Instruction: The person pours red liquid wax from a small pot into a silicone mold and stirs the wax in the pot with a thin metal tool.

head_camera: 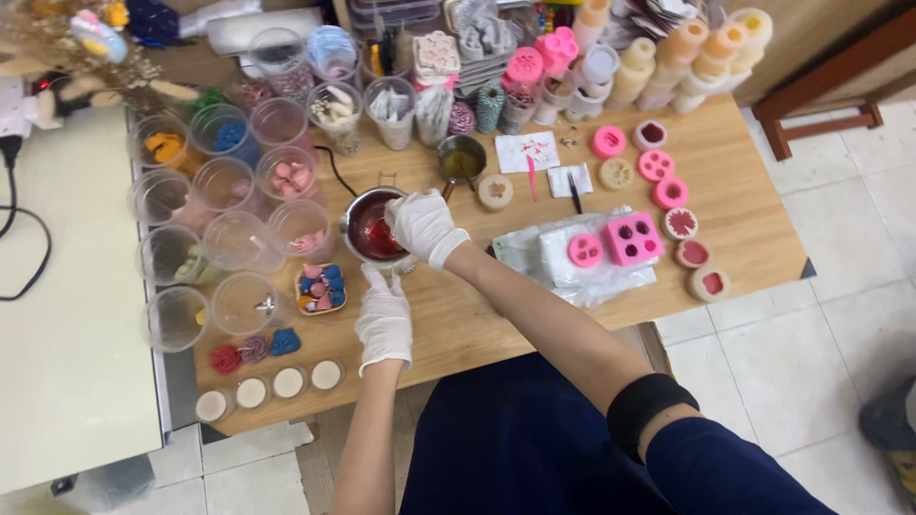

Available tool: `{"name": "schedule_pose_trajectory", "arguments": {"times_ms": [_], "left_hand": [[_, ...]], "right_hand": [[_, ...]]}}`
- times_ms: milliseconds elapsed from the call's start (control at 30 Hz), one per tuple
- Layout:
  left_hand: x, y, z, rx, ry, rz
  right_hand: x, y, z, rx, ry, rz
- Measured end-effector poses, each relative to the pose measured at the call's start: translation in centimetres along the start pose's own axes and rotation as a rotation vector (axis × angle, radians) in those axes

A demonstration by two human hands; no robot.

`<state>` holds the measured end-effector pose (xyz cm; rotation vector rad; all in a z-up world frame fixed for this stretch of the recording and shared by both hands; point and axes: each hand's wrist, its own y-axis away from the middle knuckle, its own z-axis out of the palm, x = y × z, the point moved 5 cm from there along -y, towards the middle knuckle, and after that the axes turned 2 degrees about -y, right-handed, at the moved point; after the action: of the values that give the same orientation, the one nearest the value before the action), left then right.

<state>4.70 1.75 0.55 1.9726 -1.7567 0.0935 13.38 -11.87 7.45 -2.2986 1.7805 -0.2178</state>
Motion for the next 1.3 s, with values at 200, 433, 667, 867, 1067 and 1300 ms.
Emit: {"name": "schedule_pose_trajectory", "arguments": {"times_ms": [200, 433, 667, 867, 1067, 1300], "left_hand": [[0.4, -0.5, 0.4, -0.011, -0.041, -0.032], [0.2, -0.5, 0.7, -0.025, -0.043, -0.034], [0.5, 0.2, -0.5, -0.005, -0.028, 0.011], [0.7, 0.4, -0.9, 0.017, 0.006, 0.016], [0.8, 0.5, -1.1, 0.011, 0.01, 0.022], [0.9, 0.7, -1.5, 0.005, -0.009, 0.014]], "right_hand": [[-0.1, 0.5, 0.7, -0.032, -0.044, 0.048], [-1.3, 0.1, -1.0, 0.059, -0.088, 0.036], [-1.7, 0.6, -0.8, 0.003, -0.115, 0.076], [-0.8, 0.8, 1.4, -0.16, -0.131, 0.224], [-0.7, 0.8, 0.5, 0.008, -0.069, 0.233], [-0.4, 1.0, -3.8, -0.072, -0.371, 0.334]]}}
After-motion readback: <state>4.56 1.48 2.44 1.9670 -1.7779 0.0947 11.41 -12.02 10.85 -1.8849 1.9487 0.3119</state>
